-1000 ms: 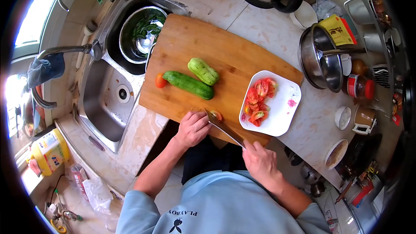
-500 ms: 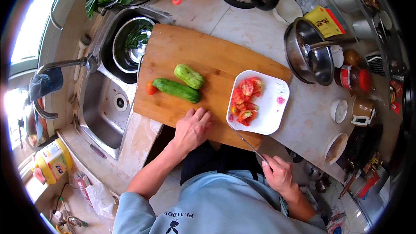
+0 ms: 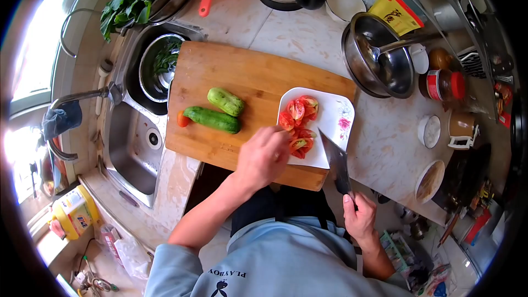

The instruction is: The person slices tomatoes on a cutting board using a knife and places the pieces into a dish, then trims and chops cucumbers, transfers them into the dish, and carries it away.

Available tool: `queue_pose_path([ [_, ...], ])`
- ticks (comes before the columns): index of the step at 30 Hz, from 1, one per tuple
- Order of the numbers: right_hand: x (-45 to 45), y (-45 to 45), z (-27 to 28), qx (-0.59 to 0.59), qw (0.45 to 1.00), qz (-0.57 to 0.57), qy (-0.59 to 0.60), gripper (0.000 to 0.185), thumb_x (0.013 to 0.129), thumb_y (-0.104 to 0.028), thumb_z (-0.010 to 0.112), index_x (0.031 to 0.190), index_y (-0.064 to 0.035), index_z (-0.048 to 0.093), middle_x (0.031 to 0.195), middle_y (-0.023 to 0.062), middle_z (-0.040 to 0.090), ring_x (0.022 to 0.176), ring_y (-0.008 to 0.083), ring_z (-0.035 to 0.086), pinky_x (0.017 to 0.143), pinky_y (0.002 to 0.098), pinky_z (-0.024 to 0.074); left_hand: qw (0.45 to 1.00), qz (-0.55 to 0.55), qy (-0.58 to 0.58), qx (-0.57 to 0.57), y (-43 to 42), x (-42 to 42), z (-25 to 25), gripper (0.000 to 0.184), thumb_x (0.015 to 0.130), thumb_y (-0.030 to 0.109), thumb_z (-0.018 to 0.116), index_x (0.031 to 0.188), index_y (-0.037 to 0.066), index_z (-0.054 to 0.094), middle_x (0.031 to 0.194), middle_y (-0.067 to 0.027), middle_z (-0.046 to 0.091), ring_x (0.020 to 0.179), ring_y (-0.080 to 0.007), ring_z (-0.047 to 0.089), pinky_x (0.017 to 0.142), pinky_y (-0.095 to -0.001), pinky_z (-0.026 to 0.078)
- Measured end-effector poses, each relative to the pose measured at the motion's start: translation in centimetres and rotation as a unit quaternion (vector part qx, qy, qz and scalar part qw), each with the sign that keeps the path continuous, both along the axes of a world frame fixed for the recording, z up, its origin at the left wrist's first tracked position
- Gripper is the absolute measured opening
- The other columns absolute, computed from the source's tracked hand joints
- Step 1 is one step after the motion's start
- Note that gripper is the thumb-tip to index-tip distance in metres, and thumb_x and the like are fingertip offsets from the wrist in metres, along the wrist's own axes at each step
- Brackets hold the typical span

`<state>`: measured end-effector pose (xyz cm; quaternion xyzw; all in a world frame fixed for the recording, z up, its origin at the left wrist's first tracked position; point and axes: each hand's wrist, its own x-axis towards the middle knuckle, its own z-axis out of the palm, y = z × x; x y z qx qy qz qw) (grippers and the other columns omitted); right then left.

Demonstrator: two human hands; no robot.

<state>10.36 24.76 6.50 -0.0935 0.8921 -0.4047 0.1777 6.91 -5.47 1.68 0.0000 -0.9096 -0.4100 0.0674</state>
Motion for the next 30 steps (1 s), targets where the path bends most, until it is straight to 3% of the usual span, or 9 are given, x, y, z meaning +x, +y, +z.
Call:
queue_pose_path([
  [2, 0.2, 0.5, -0.6, -0.004, 1.000, -0.006, 0.003, 0.021, 0.105, -0.011, 0.063, 0.087, 0.0006, 0.063, 0.065, 0.0076, 0.058, 0.051, 0.0180, 0.058, 0.050, 0.0354, 0.0430, 0.996, -0.038, 0.041, -0.070, 1.1, -1.2, -0.3, 0.033, 0.079, 0.002, 0.081, 0.112, 0.008, 0.074, 0.107, -0.0083, 0.072, 0.090, -0.0265, 0.070, 0.075, -0.0393, 0.057],
  [5, 0.6, 1.5, -0.5, 0.012, 0.998, -0.011, -0.056, 0.016, 0.101, -0.009, 0.066, 0.110, 0.0034, 0.072, 0.081, 0.0189, 0.066, 0.069, 0.0389, 0.065, 0.062, 0.0446, 0.0502, 0.987, -0.044, 0.059, -0.144, 1.1, -1.2, -0.7, 0.040, 0.079, 0.008, 0.085, 0.118, 0.009, 0.076, 0.112, -0.0076, 0.074, 0.095, -0.0261, 0.069, 0.083, -0.0407, 0.054],
  [9, 0.8, 1.7, -0.5, -0.002, 0.997, -0.024, -0.071, 0.014, 0.102, -0.009, 0.064, 0.098, 0.0030, 0.069, 0.074, 0.0159, 0.062, 0.063, 0.0323, 0.063, 0.058, 0.0419, 0.0472, 0.990, 0.080, 0.074, -0.086, -2.1, 2.9, -0.5, 0.038, 0.080, 0.003, 0.084, 0.117, 0.006, 0.076, 0.118, -0.0147, 0.074, 0.100, -0.0327, 0.070, 0.087, -0.0422, 0.055],
  [11, 1.3, 1.2, -0.9, -0.031, 0.991, -0.074, -0.106, 0.022, 0.104, -0.011, 0.061, 0.086, 0.0009, 0.062, 0.065, 0.0081, 0.058, 0.053, 0.0194, 0.058, 0.050, 0.0369, 0.0421, 0.975, 0.194, 0.080, -0.079, -5.4, 6.1, -1.9, 0.035, 0.083, -0.001, 0.080, 0.117, 0.003, 0.076, 0.118, -0.0168, 0.074, 0.101, -0.0346, 0.071, 0.086, -0.0415, 0.057],
  [14, 0.2, -1.4, 0.4, -0.037, 0.989, -0.024, -0.139, 0.023, 0.104, -0.010, 0.059, 0.084, 0.0008, 0.061, 0.064, 0.0078, 0.057, 0.054, 0.0218, 0.060, 0.051, 0.0379, 0.0425, 0.919, 0.378, 0.032, -0.111, -11.6, 10.0, -5.0, 0.041, 0.085, 0.001, 0.080, 0.125, 0.003, 0.073, 0.124, -0.0173, 0.072, 0.113, -0.0369, 0.068, 0.099, -0.0440, 0.055],
  [17, 0.1, -3.2, -0.3, -0.038, 0.992, 0.059, -0.100, 0.021, 0.103, -0.010, 0.061, 0.086, 0.0016, 0.063, 0.066, 0.0102, 0.059, 0.055, 0.0267, 0.061, 0.053, 0.0406, 0.0439, 0.930, 0.304, 0.053, -0.198, -15.8, 8.3, -4.6, 0.047, 0.085, 0.002, 0.081, 0.130, 0.006, 0.071, 0.130, -0.0154, 0.070, 0.118, -0.0358, 0.066, 0.100, -0.0431, 0.055],
  [20, 0.0, -5.5, 0.0, -0.036, 0.989, 0.111, -0.090, 0.015, 0.101, -0.010, 0.063, 0.095, 0.0031, 0.067, 0.075, 0.0159, 0.061, 0.063, 0.0358, 0.063, 0.057, 0.0445, 0.0469, 0.954, 0.256, -0.026, -0.156, -18.0, 7.0, -4.9, 0.046, 0.085, 0.000, 0.078, 0.130, 0.006, 0.070, 0.128, -0.0156, 0.071, 0.115, -0.0339, 0.068, 0.098, -0.0415, 0.056],
  [24, 0.1, -7.4, 0.3, -0.038, 0.983, 0.149, -0.097, 0.014, 0.100, -0.010, 0.065, 0.099, 0.0035, 0.068, 0.078, 0.0185, 0.061, 0.067, 0.0395, 0.063, 0.060, 0.0456, 0.0477, 0.939, 0.331, 0.041, 0.086, -17.2, 9.4, -5.6, 0.041, 0.087, -0.009, 0.069, 0.126, 0.003, 0.070, 0.125, -0.0139, 0.073, 0.109, -0.0253, 0.072, 0.095, -0.0357, 0.058],
  [30, 0.0, -10.2, 0.0, -0.033, 0.980, 0.165, -0.106, 0.013, 0.101, -0.009, 0.064, 0.100, 0.0029, 0.069, 0.077, 0.0191, 0.061, 0.066, 0.0398, 0.061, 0.059, 0.0454, 0.0471, 0.897, 0.298, 0.104, 0.310, -13.5, 13.4, -5.8, 0.042, 0.089, -0.017, 0.063, 0.126, 0.002, 0.053, 0.140, -0.0204, 0.060, 0.133, -0.0315, 0.063, 0.115, -0.0442, 0.051],
])
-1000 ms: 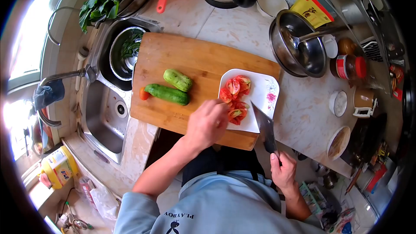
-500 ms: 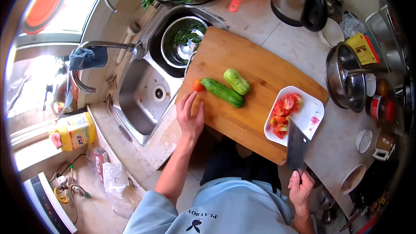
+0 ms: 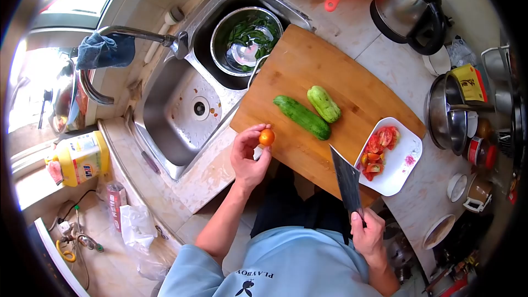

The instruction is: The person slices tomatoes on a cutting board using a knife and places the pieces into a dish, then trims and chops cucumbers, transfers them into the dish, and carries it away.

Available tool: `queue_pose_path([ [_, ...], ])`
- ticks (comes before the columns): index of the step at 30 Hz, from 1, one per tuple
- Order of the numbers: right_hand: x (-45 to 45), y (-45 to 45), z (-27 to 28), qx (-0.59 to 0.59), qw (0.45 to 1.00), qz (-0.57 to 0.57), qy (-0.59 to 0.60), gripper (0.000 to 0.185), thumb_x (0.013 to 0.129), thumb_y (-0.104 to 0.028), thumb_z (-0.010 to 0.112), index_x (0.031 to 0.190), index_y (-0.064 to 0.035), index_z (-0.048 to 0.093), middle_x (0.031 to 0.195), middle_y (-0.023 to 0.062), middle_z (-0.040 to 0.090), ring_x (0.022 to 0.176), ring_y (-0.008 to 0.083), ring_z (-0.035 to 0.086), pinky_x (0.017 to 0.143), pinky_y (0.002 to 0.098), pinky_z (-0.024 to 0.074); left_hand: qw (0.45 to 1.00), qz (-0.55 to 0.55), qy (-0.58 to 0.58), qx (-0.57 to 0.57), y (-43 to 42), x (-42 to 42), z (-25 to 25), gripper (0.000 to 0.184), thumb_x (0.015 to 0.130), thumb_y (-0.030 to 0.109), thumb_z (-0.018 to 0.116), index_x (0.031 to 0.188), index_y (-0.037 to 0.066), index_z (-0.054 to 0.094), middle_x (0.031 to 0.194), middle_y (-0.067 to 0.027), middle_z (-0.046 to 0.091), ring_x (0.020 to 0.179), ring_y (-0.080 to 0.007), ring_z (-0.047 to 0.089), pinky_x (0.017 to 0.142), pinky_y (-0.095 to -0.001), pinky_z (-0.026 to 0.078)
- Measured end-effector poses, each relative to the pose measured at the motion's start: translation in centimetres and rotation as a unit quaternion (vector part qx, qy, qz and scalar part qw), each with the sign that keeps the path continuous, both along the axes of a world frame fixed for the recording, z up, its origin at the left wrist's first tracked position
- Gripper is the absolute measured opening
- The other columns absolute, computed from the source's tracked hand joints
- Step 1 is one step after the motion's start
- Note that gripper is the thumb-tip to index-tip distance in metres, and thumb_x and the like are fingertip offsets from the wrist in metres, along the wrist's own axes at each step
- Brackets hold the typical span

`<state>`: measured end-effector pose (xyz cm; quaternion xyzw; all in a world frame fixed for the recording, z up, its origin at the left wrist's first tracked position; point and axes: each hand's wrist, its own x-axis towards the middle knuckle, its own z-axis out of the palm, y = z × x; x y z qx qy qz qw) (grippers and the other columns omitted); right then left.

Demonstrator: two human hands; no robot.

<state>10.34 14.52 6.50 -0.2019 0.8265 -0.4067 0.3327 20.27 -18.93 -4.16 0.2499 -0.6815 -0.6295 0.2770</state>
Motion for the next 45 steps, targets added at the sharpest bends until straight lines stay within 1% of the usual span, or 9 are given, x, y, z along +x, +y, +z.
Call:
queue_pose_path([
  [2, -0.1, -1.0, 0.0, -0.001, 1.000, 0.007, 0.004, 0.012, 0.101, -0.008, 0.064, 0.100, 0.0026, 0.069, 0.077, 0.0191, 0.061, 0.066, 0.0398, 0.061, 0.059, 0.0453, 0.0471, 1.000, -0.003, -0.006, -0.010, 0.1, -0.1, 0.0, 0.044, 0.085, -0.019, 0.066, 0.122, 0.003, 0.057, 0.137, -0.0181, 0.063, 0.133, -0.0357, 0.064, 0.114, -0.0468, 0.050],
  [5, -0.3, -2.3, -0.4, 0.006, 1.000, 0.015, 0.012, 0.011, 0.101, -0.008, 0.065, 0.102, 0.0023, 0.070, 0.077, 0.0187, 0.062, 0.067, 0.0396, 0.062, 0.059, 0.0448, 0.0474, 0.922, -0.128, -0.066, -0.359, -1.6, -0.7, 0.4, 0.043, 0.077, -0.016, 0.072, 0.114, 0.005, 0.066, 0.132, -0.0138, 0.068, 0.127, -0.0379, 0.066, 0.105, -0.0462, 0.053],
  [6, -0.3, -2.9, -0.5, 0.012, 1.000, 0.015, 0.016, 0.013, 0.100, -0.009, 0.067, 0.107, 0.0016, 0.072, 0.077, 0.0180, 0.063, 0.067, 0.0385, 0.063, 0.060, 0.0447, 0.0486, 0.867, -0.132, -0.084, -0.473, -1.7, -0.9, 0.6, 0.037, 0.077, -0.003, 0.077, 0.112, 0.008, 0.077, 0.130, -0.0070, 0.072, 0.118, -0.0309, 0.068, 0.092, -0.0436, 0.053],
  [10, -0.9, -6.8, -1.0, -0.001, 0.995, 0.034, 0.092, 0.021, 0.099, -0.011, 0.070, 0.116, -0.0006, 0.075, 0.078, 0.0161, 0.063, 0.066, 0.0359, 0.066, 0.059, 0.0442, 0.0510, 0.840, -0.179, -0.041, -0.510, -1.4, 0.6, -1.1, 0.047, 0.074, 0.003, 0.076, 0.120, 0.008, 0.079, 0.124, -0.0064, 0.073, 0.107, -0.0261, 0.068, 0.085, -0.0404, 0.053],
  [14, -1.6, -10.3, -0.9, 0.029, 0.978, 0.110, 0.174, 0.024, 0.096, -0.016, 0.073, 0.117, -0.0033, 0.076, 0.080, 0.0136, 0.065, 0.065, 0.0352, 0.068, 0.057, 0.0445, 0.0533, 0.855, -0.142, 0.023, -0.498, -1.6, 0.6, -2.5, 0.039, 0.069, 0.004, 0.076, 0.107, 0.001, 0.080, 0.117, -0.0103, 0.074, 0.099, -0.0273, 0.071, 0.073, -0.0391, 0.055],
  [21, -1.4, -10.0, 0.9, 0.155, 0.941, 0.223, 0.200, 0.028, 0.097, -0.022, 0.071, 0.121, -0.0073, 0.074, 0.082, 0.0110, 0.065, 0.062, 0.0356, 0.069, 0.055, 0.0490, 0.0547, 0.868, -0.154, 0.040, -0.471, -1.9, 0.4, -2.7, 0.030, 0.068, 0.003, 0.079, 0.098, 0.002, 0.079, 0.112, -0.0099, 0.074, 0.100, -0.0276, 0.071, 0.072, -0.0376, 0.055],
  [28, -1.2, -14.6, -2.2, 0.155, 0.935, 0.237, 0.214, 0.018, 0.100, -0.022, 0.067, 0.111, -0.0088, 0.068, 0.086, 0.0119, 0.068, 0.063, 0.0373, 0.071, 0.055, 0.0506, 0.0556, 0.875, -0.134, 0.053, -0.462, -1.7, 0.4, -3.1, 0.024, 0.075, 0.001, 0.080, 0.098, 0.002, 0.078, 0.112, -0.0092, 0.074, 0.097, -0.0267, 0.070, 0.071, -0.0365, 0.055],
  [35, -2.1, -11.2, -1.8, 0.178, 0.939, 0.237, 0.175, 0.015, 0.100, -0.020, 0.067, 0.107, -0.0072, 0.069, 0.085, 0.0135, 0.067, 0.065, 0.0390, 0.070, 0.057, 0.0519, 0.0557, 0.884, -0.130, 0.052, -0.446, -2.1, 1.4, -3.8, 0.026, 0.079, 0.002, 0.078, 0.105, 0.003, 0.079, 0.114, -0.0098, 0.076, 0.094, -0.0253, 0.069, 0.071, -0.0377, 0.054],
  [45, -1.8, -13.1, 0.7, 0.163, 0.930, 0.271, 0.188, 0.022, 0.096, -0.021, 0.071, 0.113, -0.0071, 0.071, 0.084, 0.0116, 0.065, 0.064, 0.0356, 0.070, 0.057, 0.0484, 0.0559, 0.861, -0.177, 0.050, -0.474, -2.5, 1.8, -3.7, 0.032, 0.070, 0.006, 0.075, 0.101, 0.003, 0.078, 0.107, -0.0082, 0.073, 0.094, -0.0257, 0.068, 0.077, -0.0393, 0.057],
])
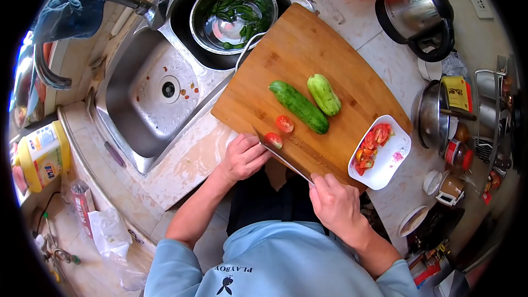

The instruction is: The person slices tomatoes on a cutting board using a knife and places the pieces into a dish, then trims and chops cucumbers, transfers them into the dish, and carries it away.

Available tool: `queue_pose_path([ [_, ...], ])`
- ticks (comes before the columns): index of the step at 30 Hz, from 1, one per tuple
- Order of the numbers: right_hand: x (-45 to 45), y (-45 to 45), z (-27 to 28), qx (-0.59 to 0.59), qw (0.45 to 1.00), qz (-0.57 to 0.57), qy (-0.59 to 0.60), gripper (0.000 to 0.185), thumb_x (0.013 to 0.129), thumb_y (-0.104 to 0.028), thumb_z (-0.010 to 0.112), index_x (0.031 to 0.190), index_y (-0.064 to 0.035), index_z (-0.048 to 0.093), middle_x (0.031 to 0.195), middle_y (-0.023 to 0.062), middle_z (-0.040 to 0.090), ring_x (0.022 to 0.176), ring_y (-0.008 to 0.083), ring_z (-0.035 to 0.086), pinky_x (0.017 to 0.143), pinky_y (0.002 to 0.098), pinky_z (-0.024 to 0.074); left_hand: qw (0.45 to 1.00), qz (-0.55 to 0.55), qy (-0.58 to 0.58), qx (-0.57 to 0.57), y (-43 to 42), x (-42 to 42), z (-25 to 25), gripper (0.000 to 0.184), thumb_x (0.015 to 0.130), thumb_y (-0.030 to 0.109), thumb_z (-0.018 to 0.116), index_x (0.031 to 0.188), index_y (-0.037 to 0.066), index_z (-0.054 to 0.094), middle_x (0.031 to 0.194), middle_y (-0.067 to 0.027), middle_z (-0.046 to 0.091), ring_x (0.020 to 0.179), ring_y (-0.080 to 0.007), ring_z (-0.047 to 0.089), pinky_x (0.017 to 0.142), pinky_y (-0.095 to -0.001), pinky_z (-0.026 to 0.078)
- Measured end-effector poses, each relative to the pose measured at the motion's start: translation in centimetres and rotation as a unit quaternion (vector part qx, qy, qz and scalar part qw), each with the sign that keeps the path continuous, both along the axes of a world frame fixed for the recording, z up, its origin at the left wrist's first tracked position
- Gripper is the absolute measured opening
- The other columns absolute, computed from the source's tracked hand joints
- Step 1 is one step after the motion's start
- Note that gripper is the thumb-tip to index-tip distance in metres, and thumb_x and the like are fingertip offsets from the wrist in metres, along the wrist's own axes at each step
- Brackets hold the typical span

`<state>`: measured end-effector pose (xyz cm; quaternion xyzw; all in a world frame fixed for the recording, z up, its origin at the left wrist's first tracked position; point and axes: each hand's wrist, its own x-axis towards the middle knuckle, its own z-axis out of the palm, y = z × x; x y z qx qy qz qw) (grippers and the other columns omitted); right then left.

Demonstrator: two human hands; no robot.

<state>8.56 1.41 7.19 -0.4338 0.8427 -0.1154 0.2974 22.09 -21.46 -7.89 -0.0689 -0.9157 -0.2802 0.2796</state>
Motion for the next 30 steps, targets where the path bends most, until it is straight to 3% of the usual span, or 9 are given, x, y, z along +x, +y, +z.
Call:
queue_pose_path([
  [4, 0.4, 1.5, 0.8, 0.038, 0.999, 0.005, 0.012, 0.024, 0.096, -0.022, 0.072, 0.115, -0.0073, 0.069, 0.083, 0.0113, 0.064, 0.064, 0.0346, 0.071, 0.055, 0.0485, 0.0561, 1.000, -0.006, -0.008, 0.014, -0.2, -0.2, 0.2, 0.029, 0.070, 0.006, 0.075, 0.098, 0.004, 0.078, 0.105, -0.0076, 0.072, 0.095, -0.0260, 0.069, 0.077, -0.0395, 0.057],
  [12, 0.2, -0.2, -2.9, -0.001, 1.000, -0.001, 0.006, 0.021, 0.097, -0.022, 0.071, 0.113, -0.0085, 0.069, 0.084, 0.0112, 0.065, 0.067, 0.0346, 0.072, 0.056, 0.0491, 0.0567, 1.000, 0.018, 0.000, 0.023, 0.3, -0.1, -0.3, 0.029, 0.072, 0.005, 0.079, 0.101, 0.004, 0.077, 0.106, -0.0081, 0.073, 0.091, -0.0262, 0.068, 0.076, -0.0394, 0.056],
  [17, -0.4, 4.9, -1.0, 0.051, 0.999, 0.002, 0.011, 0.024, 0.095, -0.022, 0.073, 0.114, -0.0093, 0.071, 0.083, 0.0111, 0.065, 0.064, 0.0359, 0.070, 0.057, 0.0468, 0.0566, 0.998, 0.053, -0.005, 0.044, 0.8, -0.1, -0.3, 0.030, 0.078, 0.009, 0.085, 0.106, 0.005, 0.076, 0.109, -0.0072, 0.074, 0.090, -0.0245, 0.068, 0.076, -0.0392, 0.054],
  [23, -0.7, 9.9, 0.5, 0.021, 0.998, -0.050, -0.015, 0.022, 0.095, -0.018, 0.073, 0.113, -0.0065, 0.074, 0.082, 0.0127, 0.065, 0.064, 0.0366, 0.069, 0.057, 0.0473, 0.0547, 0.988, 0.133, -0.078, -0.025, 2.0, -1.7, 2.1, 0.051, 0.073, 0.027, 0.094, 0.115, 0.006, 0.074, 0.112, -0.0074, 0.073, 0.079, -0.0233, 0.063, 0.069, -0.0400, 0.047],
  [26, -0.5, 11.0, 0.6, 0.001, 0.995, -0.092, -0.030, 0.021, 0.096, -0.017, 0.073, 0.113, -0.0056, 0.075, 0.081, 0.0135, 0.066, 0.065, 0.0377, 0.068, 0.058, 0.0473, 0.0548, 0.979, 0.159, -0.124, -0.027, 2.6, -2.5, 2.5, 0.062, 0.067, 0.028, 0.099, 0.117, 0.005, 0.071, 0.109, -0.0116, 0.073, 0.078, -0.0272, 0.062, 0.068, -0.0409, 0.047],
  [30, -0.1, 12.0, 0.4, -0.023, 0.989, -0.140, -0.043, 0.020, 0.097, -0.016, 0.072, 0.113, -0.0047, 0.075, 0.082, 0.0143, 0.067, 0.067, 0.0382, 0.069, 0.059, 0.0470, 0.0551, 0.976, 0.182, -0.119, -0.033, 3.3, -3.3, 1.9, 0.054, 0.069, 0.024, 0.097, 0.113, 0.005, 0.072, 0.106, -0.0127, 0.073, 0.076, -0.0281, 0.063, 0.066, -0.0404, 0.049],
])
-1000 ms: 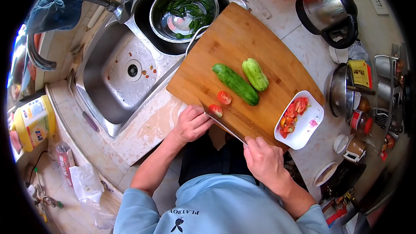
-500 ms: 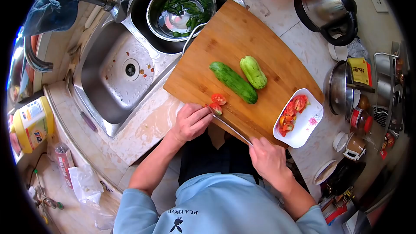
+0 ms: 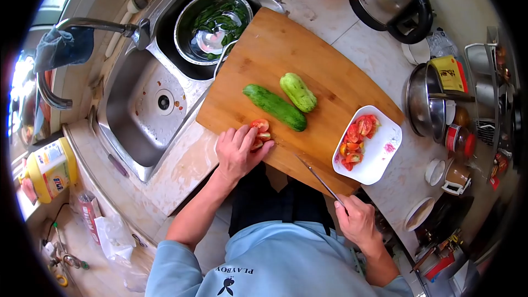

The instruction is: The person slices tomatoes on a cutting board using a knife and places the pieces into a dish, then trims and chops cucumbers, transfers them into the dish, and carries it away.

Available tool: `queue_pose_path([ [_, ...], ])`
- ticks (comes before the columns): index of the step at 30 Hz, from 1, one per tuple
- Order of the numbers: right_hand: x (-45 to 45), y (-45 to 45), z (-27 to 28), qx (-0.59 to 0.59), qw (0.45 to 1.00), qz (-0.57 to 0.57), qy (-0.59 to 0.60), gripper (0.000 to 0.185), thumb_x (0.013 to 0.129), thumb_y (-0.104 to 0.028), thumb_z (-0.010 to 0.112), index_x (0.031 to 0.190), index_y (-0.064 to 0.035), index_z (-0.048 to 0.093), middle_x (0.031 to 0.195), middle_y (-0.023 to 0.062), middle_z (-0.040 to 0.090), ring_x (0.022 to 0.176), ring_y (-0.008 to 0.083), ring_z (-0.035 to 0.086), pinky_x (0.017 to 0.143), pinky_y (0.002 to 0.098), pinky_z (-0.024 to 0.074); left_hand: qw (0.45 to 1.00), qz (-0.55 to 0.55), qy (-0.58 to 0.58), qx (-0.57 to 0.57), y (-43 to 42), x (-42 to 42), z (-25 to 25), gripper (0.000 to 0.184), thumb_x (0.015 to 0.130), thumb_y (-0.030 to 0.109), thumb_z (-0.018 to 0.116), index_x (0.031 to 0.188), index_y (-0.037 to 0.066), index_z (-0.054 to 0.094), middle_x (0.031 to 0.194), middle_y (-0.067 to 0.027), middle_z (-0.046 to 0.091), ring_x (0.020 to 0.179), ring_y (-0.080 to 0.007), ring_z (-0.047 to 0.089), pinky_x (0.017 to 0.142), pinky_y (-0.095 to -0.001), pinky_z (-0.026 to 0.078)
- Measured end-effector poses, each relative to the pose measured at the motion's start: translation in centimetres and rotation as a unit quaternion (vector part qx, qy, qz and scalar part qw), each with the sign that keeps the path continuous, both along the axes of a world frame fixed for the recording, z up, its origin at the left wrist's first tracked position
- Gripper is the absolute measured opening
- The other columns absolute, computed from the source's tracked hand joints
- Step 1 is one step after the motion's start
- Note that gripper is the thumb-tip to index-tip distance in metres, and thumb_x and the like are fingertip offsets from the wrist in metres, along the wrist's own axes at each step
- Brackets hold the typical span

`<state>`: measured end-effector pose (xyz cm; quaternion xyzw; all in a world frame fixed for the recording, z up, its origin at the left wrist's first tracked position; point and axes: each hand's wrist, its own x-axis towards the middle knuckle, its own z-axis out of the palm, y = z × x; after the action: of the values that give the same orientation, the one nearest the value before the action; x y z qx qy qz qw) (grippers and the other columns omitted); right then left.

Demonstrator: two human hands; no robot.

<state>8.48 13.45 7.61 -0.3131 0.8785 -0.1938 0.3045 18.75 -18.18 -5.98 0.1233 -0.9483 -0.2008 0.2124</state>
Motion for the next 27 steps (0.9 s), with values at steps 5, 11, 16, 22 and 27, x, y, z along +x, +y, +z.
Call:
queue_pose_path([
  [5, 0.3, 1.4, -0.3, -0.035, 0.999, -0.034, -0.007, 0.018, 0.097, -0.016, 0.072, 0.112, -0.0050, 0.075, 0.082, 0.0141, 0.068, 0.068, 0.0382, 0.068, 0.059, 0.0463, 0.0551, 1.000, 0.001, 0.006, 0.008, 0.6, -0.5, 0.2, 0.043, 0.072, 0.012, 0.092, 0.110, 0.005, 0.074, 0.101, -0.0128, 0.074, 0.073, -0.0277, 0.067, 0.063, -0.0384, 0.055],
  [11, 0.3, 3.0, 0.1, -0.057, 0.996, -0.066, -0.006, 0.019, 0.097, -0.016, 0.072, 0.114, -0.0066, 0.076, 0.079, 0.0124, 0.066, 0.066, 0.0359, 0.068, 0.058, 0.0453, 0.0541, 0.999, -0.015, 0.036, 0.024, 0.8, 0.1, 0.5, 0.034, 0.075, 0.006, 0.088, 0.107, 0.003, 0.077, 0.093, -0.0132, 0.072, 0.068, -0.0258, 0.070, 0.059, -0.0356, 0.058],
  [16, 1.3, 5.7, 0.2, -0.105, 0.982, -0.155, 0.013, 0.014, 0.099, -0.012, 0.070, 0.108, -0.0026, 0.074, 0.079, 0.0131, 0.065, 0.064, 0.0354, 0.067, 0.057, 0.0438, 0.0525, 0.987, -0.084, 0.075, 0.115, 6.1, -4.6, 4.4, 0.031, 0.075, 0.003, 0.089, 0.103, 0.003, 0.076, 0.090, -0.0128, 0.071, 0.062, -0.0232, 0.069, 0.054, -0.0327, 0.057],
  [22, 4.9, 10.4, -1.1, -0.133, 0.901, -0.405, -0.077, 0.026, 0.109, -0.016, 0.060, 0.088, 0.0001, 0.063, 0.062, 0.0008, 0.057, 0.052, 0.0079, 0.054, 0.050, 0.0283, 0.0432, 0.946, -0.322, 0.025, 0.006, 13.4, -14.7, 6.1, 0.025, 0.080, 0.021, 0.080, 0.102, 0.010, 0.075, 0.102, -0.0031, 0.067, 0.085, -0.0200, 0.065, 0.067, -0.0343, 0.051],
  [27, 5.0, 11.9, -1.1, -0.140, 0.892, -0.421, -0.083, 0.029, 0.110, -0.017, 0.059, 0.085, -0.0018, 0.060, 0.063, -0.0003, 0.057, 0.053, 0.0077, 0.053, 0.050, 0.0273, 0.0421, 0.903, -0.397, -0.044, -0.158, 14.3, -18.2, 5.4, 0.020, 0.085, 0.024, 0.066, 0.097, 0.011, 0.076, 0.104, -0.0024, 0.062, 0.105, -0.0236, 0.056, 0.083, -0.0389, 0.043],
])
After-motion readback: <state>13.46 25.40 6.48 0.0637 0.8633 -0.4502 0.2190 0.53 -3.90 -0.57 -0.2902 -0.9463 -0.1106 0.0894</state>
